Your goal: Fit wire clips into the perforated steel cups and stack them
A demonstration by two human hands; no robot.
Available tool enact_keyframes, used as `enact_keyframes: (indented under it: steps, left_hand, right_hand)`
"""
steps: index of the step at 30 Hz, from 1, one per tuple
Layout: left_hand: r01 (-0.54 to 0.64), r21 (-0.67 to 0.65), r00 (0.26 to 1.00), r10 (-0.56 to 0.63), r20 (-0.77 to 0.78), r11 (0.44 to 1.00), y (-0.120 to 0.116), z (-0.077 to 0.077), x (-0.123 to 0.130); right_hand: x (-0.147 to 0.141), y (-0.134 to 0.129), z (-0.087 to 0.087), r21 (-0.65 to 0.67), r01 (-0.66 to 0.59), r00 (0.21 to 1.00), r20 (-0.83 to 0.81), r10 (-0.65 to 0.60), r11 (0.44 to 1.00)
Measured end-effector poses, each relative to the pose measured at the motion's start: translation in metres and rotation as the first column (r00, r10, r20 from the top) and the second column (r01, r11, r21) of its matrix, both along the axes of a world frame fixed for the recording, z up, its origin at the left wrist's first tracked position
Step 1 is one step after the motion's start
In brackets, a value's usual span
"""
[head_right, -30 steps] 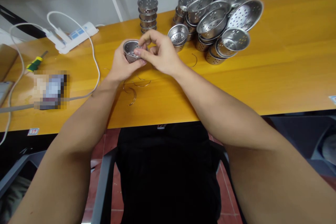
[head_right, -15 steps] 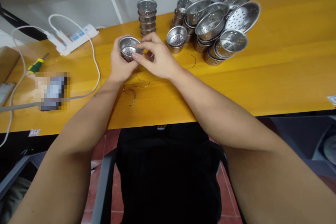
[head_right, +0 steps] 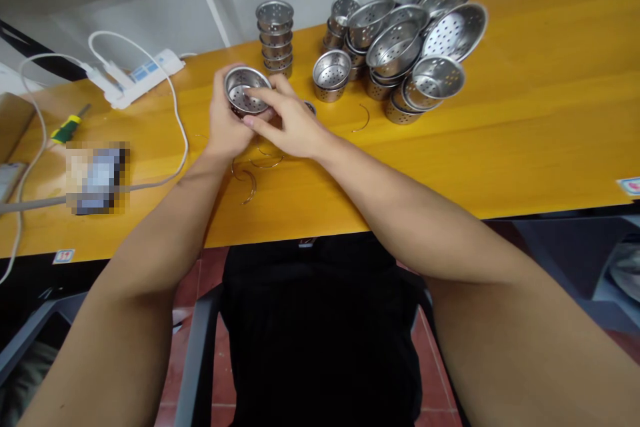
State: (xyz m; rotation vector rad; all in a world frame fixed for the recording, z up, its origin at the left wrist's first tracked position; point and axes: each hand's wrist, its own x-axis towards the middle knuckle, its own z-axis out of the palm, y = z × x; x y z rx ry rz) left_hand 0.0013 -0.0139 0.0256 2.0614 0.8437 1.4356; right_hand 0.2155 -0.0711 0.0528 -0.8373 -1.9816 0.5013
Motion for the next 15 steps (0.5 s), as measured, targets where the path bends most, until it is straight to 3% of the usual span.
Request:
enact_keyframes:
  steps: [3, 7, 15]
  left_hand:
    - [0.029, 0.016, 1.000, -0.029, -0.010, 0.999, -0.001, 0.000, 0.002]
    - [-0.030, -0.059, 0.997, 0.026, -0.076, 0.998, -0.005, 0.003, 0.004]
    - [-0.143, -0.056, 0.972, 0.129, -0.195, 0.988, 0.003, 0.001, -0.013]
  right_hand:
    - [-0.003, -0.005, 0.003, -0.006, 0.050, 0.999, 0.008, -0.050, 0.999]
    - [-0.001, -0.006, 0.008, -0.020, 0.152, 0.988, -0.015, -0.152, 0.988]
    - [0.034, 0.023, 0.008, 0.017, 0.375, 0.927, -0.009, -0.375, 0.927]
